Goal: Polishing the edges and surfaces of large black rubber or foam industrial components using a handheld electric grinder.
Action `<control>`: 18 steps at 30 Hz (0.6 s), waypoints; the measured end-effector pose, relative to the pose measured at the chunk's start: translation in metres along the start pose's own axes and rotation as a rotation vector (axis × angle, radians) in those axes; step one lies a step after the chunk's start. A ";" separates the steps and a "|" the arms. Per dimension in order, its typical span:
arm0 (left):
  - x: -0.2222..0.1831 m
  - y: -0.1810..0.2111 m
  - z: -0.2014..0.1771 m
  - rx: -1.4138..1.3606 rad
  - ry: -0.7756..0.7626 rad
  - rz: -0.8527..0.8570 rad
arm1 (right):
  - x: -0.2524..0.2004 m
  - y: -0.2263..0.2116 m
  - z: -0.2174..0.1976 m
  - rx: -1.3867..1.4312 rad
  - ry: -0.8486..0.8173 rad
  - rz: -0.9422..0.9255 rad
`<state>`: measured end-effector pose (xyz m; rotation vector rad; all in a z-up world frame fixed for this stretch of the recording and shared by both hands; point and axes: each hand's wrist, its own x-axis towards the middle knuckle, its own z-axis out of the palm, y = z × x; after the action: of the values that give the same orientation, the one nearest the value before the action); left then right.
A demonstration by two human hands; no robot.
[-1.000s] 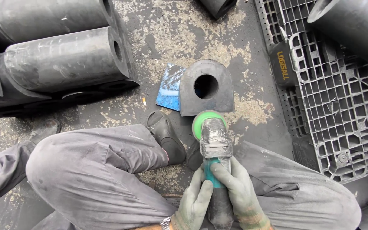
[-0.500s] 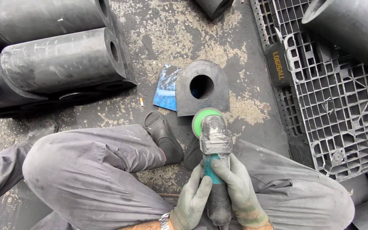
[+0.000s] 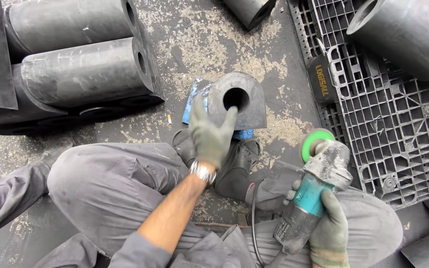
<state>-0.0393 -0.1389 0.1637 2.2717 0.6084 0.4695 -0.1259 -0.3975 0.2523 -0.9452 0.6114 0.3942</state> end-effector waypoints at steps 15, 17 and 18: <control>0.124 -0.039 0.036 -0.157 -0.677 0.299 | 0.009 -0.013 0.029 -0.654 -0.096 0.319; 0.134 -0.037 0.040 -0.162 -0.785 0.291 | 0.010 -0.006 0.037 -0.659 -0.133 0.330; 0.138 -0.036 0.042 -0.168 -0.894 0.290 | 0.010 -0.002 0.040 -0.660 -0.168 0.337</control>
<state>0.0846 -0.0635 0.1305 2.1224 -0.2063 -0.3626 -0.1045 -0.3644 0.2649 -1.4207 0.4901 1.0070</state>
